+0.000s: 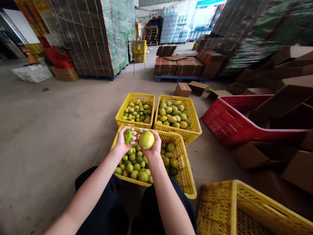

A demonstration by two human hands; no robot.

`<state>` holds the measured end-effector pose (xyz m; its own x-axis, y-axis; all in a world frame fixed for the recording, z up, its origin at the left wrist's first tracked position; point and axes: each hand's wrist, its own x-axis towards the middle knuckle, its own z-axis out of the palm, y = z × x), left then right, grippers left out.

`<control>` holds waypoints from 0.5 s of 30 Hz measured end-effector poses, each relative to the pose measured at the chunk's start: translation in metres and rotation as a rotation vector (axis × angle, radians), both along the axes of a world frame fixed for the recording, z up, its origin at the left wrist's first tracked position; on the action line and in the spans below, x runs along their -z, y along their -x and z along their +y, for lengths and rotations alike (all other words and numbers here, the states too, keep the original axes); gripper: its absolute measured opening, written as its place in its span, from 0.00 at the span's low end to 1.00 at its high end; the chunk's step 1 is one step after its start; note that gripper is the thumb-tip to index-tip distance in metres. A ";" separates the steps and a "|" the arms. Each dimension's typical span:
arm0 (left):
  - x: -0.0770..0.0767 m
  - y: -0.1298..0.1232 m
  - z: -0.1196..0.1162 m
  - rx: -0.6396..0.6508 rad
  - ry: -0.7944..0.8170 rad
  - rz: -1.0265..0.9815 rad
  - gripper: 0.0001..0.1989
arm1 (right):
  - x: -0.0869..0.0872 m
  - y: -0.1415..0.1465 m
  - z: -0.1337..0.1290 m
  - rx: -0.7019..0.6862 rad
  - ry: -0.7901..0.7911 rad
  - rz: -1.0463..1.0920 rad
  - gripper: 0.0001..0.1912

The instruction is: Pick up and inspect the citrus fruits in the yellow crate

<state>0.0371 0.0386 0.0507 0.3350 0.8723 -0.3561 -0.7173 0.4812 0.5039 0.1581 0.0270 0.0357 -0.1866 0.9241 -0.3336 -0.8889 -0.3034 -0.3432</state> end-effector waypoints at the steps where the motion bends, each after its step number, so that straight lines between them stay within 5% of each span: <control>1: 0.000 0.000 0.000 0.002 -0.004 0.004 0.07 | 0.000 0.000 0.000 -0.010 -0.002 -0.001 0.08; 11: 0.000 0.001 0.000 0.019 0.054 -0.082 0.07 | -0.002 -0.001 0.000 -0.014 0.060 0.009 0.09; 15: 0.003 -0.001 -0.001 -0.085 0.164 -0.143 0.07 | -0.002 0.001 -0.002 0.089 0.113 0.005 0.09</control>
